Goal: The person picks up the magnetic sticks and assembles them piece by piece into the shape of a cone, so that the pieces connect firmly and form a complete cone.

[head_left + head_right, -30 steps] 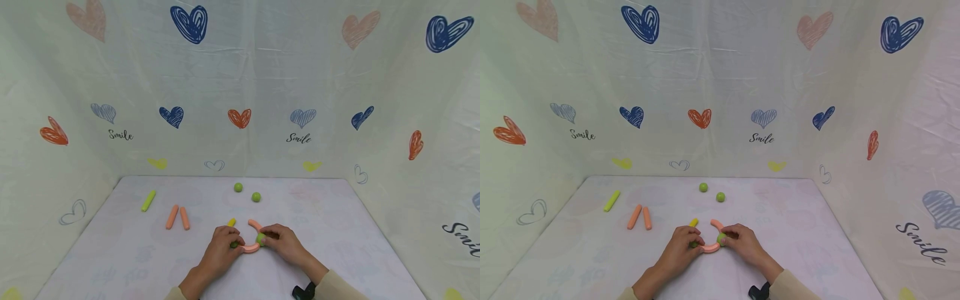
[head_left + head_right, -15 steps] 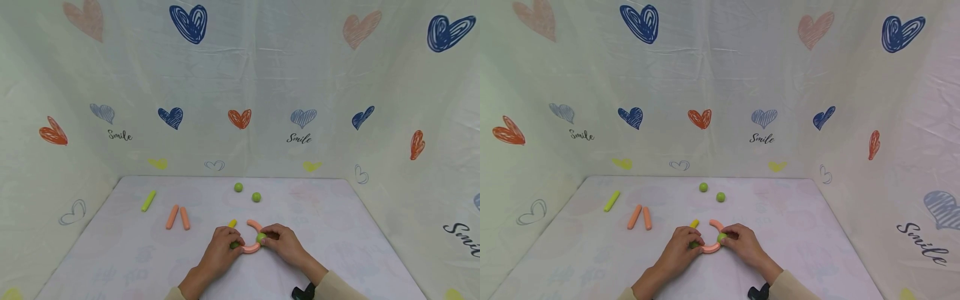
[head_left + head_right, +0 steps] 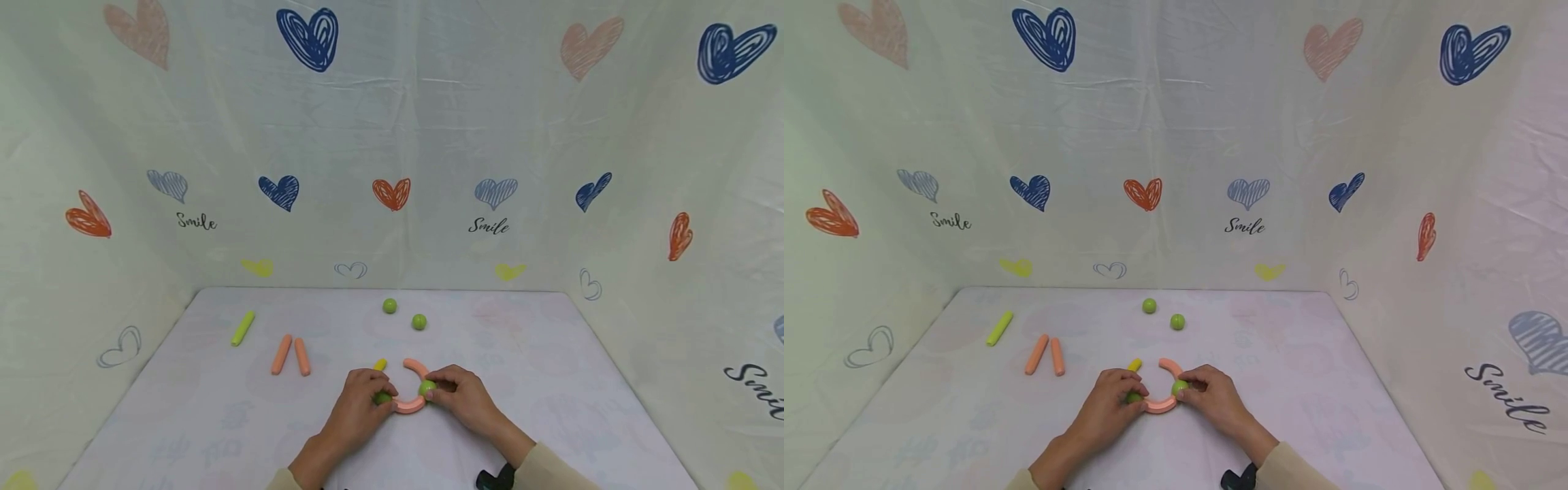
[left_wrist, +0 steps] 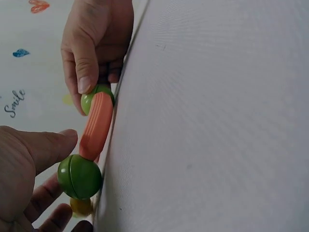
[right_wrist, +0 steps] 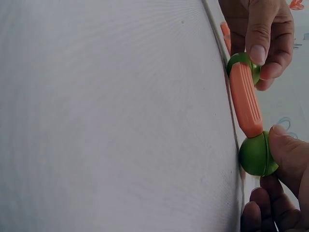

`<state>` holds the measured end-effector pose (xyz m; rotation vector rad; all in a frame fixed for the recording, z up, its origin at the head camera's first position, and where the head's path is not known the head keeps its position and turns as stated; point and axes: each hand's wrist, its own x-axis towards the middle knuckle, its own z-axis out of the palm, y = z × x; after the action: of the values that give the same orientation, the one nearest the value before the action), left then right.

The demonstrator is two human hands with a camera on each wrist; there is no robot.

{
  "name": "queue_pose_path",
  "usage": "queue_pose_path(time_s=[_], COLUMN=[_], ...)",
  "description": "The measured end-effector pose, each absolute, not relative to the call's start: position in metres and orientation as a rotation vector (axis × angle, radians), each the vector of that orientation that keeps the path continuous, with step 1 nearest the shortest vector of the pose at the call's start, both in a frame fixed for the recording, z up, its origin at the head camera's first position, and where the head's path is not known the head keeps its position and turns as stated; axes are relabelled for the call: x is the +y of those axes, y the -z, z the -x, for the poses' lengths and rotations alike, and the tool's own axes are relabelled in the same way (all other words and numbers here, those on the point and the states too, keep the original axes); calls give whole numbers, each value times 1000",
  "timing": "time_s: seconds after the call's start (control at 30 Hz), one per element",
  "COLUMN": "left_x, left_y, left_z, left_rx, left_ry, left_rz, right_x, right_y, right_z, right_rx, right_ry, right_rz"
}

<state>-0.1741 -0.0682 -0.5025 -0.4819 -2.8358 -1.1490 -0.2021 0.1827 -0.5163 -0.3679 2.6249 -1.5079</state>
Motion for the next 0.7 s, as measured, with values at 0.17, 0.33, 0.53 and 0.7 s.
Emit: queue_pose_path(time_s=[0.17, 0.33, 0.53, 0.7], left_x=[-71, -74, -80, -83], left_y=[504, 506, 508, 501], left_z=[178, 184, 196, 212], left_rx=[-2840, -2804, -2760, -2713], left_ry=[1238, 1334, 1450, 1586], left_rz=[436, 405, 358, 210], right_x=[184, 184, 185, 184], right_y=[515, 516, 519, 518], right_z=[201, 202, 203, 202], right_rx=[2606, 2596, 2629, 2626], right_ry=[1508, 1500, 1470, 1469], right_rz=[374, 359, 352, 343])
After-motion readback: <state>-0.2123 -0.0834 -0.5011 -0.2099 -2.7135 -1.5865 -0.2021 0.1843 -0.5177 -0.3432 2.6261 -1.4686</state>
